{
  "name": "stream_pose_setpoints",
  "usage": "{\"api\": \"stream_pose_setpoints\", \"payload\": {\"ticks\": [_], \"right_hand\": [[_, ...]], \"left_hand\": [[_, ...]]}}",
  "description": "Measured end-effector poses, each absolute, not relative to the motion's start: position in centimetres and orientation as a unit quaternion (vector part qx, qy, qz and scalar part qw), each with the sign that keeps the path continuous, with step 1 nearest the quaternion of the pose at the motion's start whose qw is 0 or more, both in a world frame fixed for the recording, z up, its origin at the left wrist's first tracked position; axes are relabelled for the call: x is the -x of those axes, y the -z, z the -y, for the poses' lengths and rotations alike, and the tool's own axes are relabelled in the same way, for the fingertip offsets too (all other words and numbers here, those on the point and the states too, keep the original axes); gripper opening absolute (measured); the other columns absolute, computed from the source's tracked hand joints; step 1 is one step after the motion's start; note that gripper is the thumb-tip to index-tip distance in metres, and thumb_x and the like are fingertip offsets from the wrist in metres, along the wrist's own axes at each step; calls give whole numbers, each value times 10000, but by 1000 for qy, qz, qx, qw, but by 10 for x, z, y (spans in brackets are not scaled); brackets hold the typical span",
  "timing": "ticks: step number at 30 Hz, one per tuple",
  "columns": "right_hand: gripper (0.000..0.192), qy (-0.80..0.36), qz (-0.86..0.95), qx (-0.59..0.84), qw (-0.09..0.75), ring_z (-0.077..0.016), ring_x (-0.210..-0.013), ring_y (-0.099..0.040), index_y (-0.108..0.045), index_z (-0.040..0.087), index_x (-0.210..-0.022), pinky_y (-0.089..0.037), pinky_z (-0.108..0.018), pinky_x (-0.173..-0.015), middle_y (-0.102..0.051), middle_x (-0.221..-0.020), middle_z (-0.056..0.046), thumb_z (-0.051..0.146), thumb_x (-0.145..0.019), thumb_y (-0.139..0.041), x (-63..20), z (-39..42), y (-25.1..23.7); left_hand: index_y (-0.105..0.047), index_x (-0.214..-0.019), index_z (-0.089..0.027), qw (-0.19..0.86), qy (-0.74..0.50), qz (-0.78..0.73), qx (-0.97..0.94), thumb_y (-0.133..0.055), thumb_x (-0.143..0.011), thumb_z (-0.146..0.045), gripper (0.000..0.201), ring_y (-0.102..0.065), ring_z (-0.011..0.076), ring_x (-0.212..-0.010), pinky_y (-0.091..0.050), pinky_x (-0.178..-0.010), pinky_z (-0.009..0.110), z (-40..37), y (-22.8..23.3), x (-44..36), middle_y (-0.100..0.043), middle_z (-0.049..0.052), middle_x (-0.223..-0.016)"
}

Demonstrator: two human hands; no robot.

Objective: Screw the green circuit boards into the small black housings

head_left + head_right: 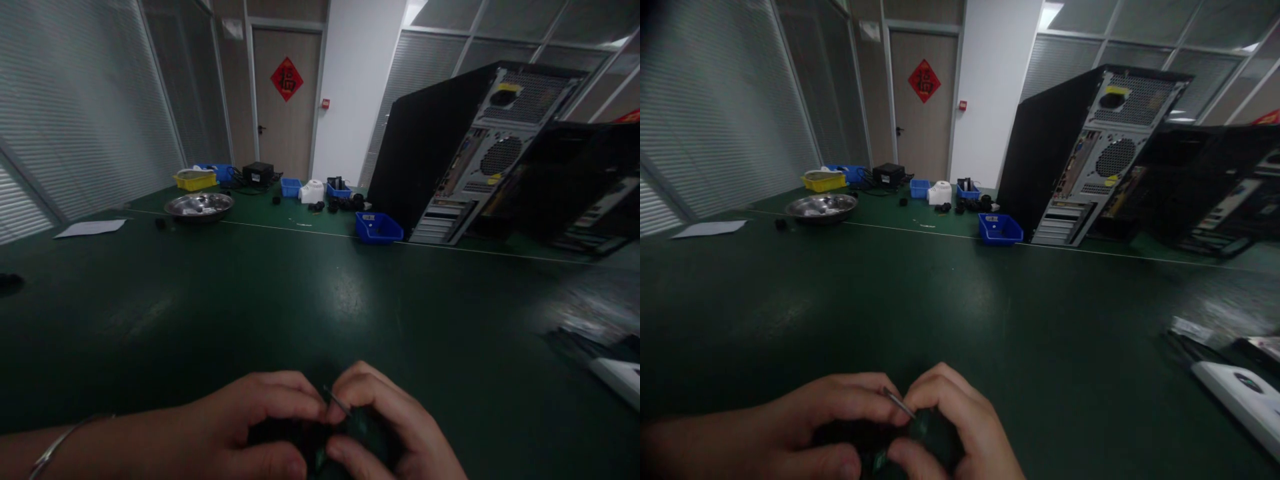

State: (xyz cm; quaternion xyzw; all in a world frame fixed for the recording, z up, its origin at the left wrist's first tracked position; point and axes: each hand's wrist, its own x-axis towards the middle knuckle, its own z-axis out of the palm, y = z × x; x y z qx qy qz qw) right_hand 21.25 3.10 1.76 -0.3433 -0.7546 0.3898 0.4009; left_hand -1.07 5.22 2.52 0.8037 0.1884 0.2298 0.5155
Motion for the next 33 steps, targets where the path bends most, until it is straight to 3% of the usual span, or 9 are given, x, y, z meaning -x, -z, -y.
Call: {"api": "stream_pose_setpoints", "payload": {"ticks": [6, 10, 14, 19, 24, 33], "right_hand": [[220, -396, 760, 344, 384, -154, -784, -615, -621, 208, -886, -493, -240, -700, -590, -849, -25, 38, -747, -627, -212, -30, -16], [197, -361, 788, 331, 373, -151, -767, -612, -621, 208, -917, -494, -236, -676, -573, -855, -33, 79, -769, -633, -211, -29, -12], [212, -334, 805, 328, 364, -150, -760, -608, -607, 220, -931, -498, -231, -658, -559, -853, -30, 71, -780, -600, -211, -28, -10], [326, -312, 784, 370, 389, -155, -903, -599, -554, 258, -1021, -497, -243, -785, -572, -965, -27, 15, -805, -524, -216, -29, -13], [290, -320, 762, 407, 389, -152, -928, -598, -558, 272, -1018, -495, -234, -801, -575, -998, -14, 53, -829, -527, -221, -29, -13], [258, -329, 756, 410, 390, -159, -921, -607, -573, 268, -1004, -505, -233, -783, -589, -990, -18, 78, -835, -530, -221, -31, -12]], "left_hand": [[-537, -1198, -279, 515, -182, -232, -805, -555, -866, -193, 343, -615, 186, -961, -510, -814, 272, -52, -32, 7, -599, 58, -1133], [-552, -1189, -280, 486, -210, -231, -817, -580, -850, -193, 352, -607, 189, -1008, -489, -875, 287, -49, -33, 2, -617, 55, -1133], [-625, -1100, -249, 475, -210, -246, -818, -531, -892, -235, 228, -642, 169, -904, -508, -815, 259, -45, -29, -2, -669, 45, -1015], [-541, -1250, -288, 386, -275, -342, -811, -504, -899, -221, 360, -585, 192, -1058, -458, -937, 323, -67, -21, 12, -642, 38, -1141], [-573, -1220, -199, 415, -348, -483, -688, -490, -903, -249, 331, -584, 214, -1090, -392, -1022, 417, -113, -21, 36, -656, 65, -1140], [-650, -1092, -152, 459, -436, -530, -564, -581, -825, -196, 280, -647, 219, -955, -474, -932, 390, -128, -24, 46, -680, 94, -1096]]}}
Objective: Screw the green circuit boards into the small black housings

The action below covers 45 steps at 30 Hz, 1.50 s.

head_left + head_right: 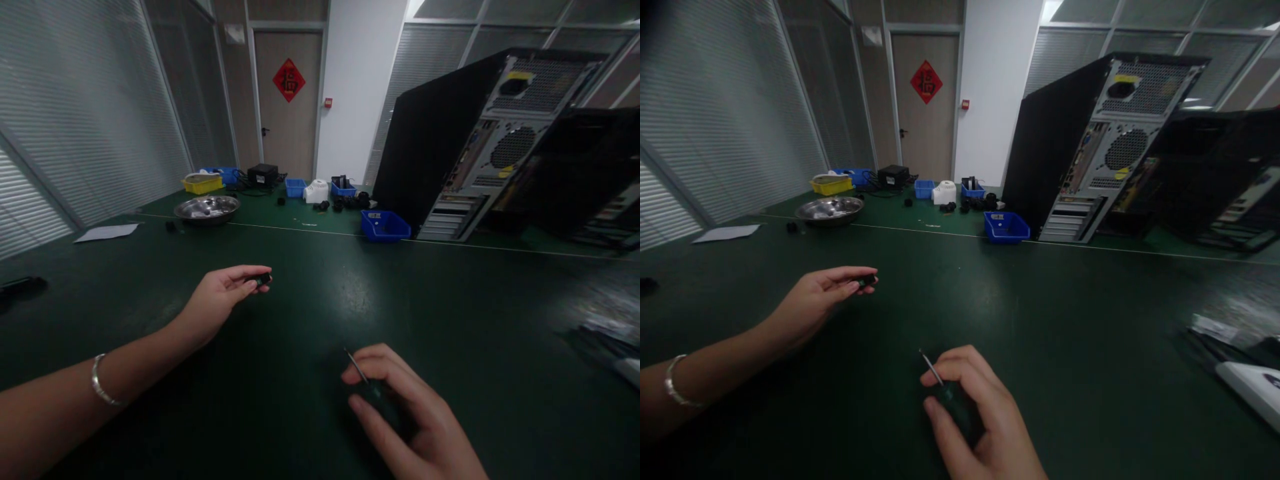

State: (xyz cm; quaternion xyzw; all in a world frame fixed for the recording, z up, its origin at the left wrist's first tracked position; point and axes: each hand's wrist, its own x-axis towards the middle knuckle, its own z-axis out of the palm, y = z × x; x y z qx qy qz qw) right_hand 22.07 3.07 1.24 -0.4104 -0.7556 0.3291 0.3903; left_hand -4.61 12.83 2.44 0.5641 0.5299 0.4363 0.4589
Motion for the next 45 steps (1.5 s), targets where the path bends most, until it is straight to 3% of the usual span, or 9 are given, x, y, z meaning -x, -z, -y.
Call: {"api": "stream_pose_setpoints", "payload": {"ticks": [9, 14, 19, 26, 32, 37, 45], "right_hand": [[262, -365, 759, 411, 350, -165, -964, -597, -564, 261, -1036, -506, -269, -833, -587, -1034, -26, 87, -844, -528, -221, -32, -14], [413, -374, 763, 398, 345, -159, -1000, -596, -513, 324, -1180, -508, -274, -865, -583, -1100, -19, 71, -854, -523, -221, -32, -16], [560, -358, 788, 363, 346, -162, -1061, -574, -448, 398, -1289, -496, -257, -892, -573, -1151, -10, 53, -853, -522, -223, -34, -13], [587, -372, 797, 357, 315, -151, -927, -600, -459, 391, -1313, -522, -266, -789, -569, -1048, -26, 26, -853, -485, -221, -35, -9], [609, -371, 801, 346, 319, -148, -915, -601, -435, 410, -1325, -521, -265, -779, -572, -1058, -23, 24, -857, -474, -220, -34, -10], [623, -363, 808, 344, 313, -147, -874, -609, -431, 425, -1324, -528, -264, -741, -577, -1026, -19, 22, -851, -476, -221, -33, -8], [606, -324, 837, 344, 277, -150, -823, -613, -416, 396, -1347, -539, -267, -689, -573, -1000, -34, 43, -859, -482, -221, -34, -8]], "left_hand": [[-598, -1142, -173, 603, -321, -381, -623, -555, -872, -184, 274, -644, 181, -947, -471, -907, 365, -96, -18, 22, -657, 69, -1104], [-615, -1127, -191, 647, -294, -350, -611, -554, -885, -199, 250, -621, 183, -1012, -445, -937, 370, -82, -20, 14, -652, 58, -1114], [-631, -1129, -188, 632, -307, -302, -644, -661, -798, -162, 333, -564, 216, -1105, -418, -965, 379, -78, -22, 11, -611, 73, -1171], [-642, -1098, -182, 662, -290, -338, -603, -558, -875, -204, 239, -640, 135, -808, -481, -793, 287, -71, -25, 7, -686, 29, -916], [-649, -1088, -201, 681, -286, -321, -592, -629, -826, -171, 265, -642, 129, -852, -478, -813, 257, -67, -24, 6, -692, 10, -933], [-663, -1069, -217, 591, -281, -349, -671, -676, -792, -182, 279, -645, 157, -916, -486, -820, 256, -66, -22, 8, -700, 18, -989], [-658, -1078, -190, 419, -262, -351, -795, -614, -840, -215, 244, -679, 146, -794, -498, -748, 231, -64, -25, 11, -733, 23, -818]]}}
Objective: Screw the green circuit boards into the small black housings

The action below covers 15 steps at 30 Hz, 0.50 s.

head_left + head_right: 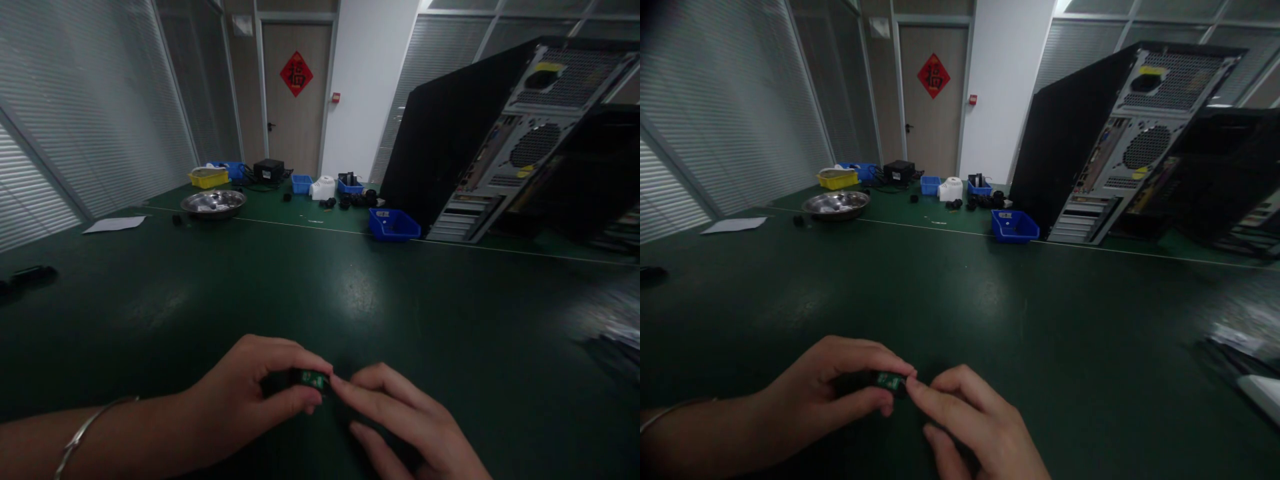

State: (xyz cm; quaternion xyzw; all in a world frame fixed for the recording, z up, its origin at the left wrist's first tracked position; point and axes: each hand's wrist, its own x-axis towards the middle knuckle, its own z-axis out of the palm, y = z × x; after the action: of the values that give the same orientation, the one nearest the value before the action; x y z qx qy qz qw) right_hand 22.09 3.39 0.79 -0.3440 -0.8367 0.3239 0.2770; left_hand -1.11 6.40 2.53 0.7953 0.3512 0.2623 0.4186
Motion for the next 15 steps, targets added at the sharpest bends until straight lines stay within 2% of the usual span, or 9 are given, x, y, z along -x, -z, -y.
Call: {"api": "stream_pose_setpoints", "payload": {"ticks": [3, 8, 15], "right_hand": [[594, -314, 840, 346, 277, -151, -802, -616, -439, 376, -1341, -540, -263, -673, -580, -993, -41, 39, -854, -481, -220, -33, -8], [581, -314, 837, 343, 290, -159, -788, -624, -478, 345, -1323, -547, -260, -662, -589, -963, -50, 27, -837, -486, -219, -33, -7], [642, -326, 826, 340, 310, -153, -792, -623, -429, 408, -1337, -537, -257, -663, -584, -976, -38, 12, -834, -478, -219, -32, -5]], "left_hand": [[-657, -1084, -192, 400, -252, -353, -808, -616, -837, -215, 251, -681, 147, -796, -501, -731, 226, -62, -26, 11, -738, 29, -855], [-665, -1071, -204, 444, -269, -345, -782, -615, -841, -204, 235, -691, 138, -757, -504, -728, 223, -62, -25, 9, -747, 12, -791], [-683, -1042, -206, 534, -285, -359, -710, -630, -833, -234, 218, -694, 142, -729, -504, -725, 233, -63, -22, 6, -752, 15, -770]]}}
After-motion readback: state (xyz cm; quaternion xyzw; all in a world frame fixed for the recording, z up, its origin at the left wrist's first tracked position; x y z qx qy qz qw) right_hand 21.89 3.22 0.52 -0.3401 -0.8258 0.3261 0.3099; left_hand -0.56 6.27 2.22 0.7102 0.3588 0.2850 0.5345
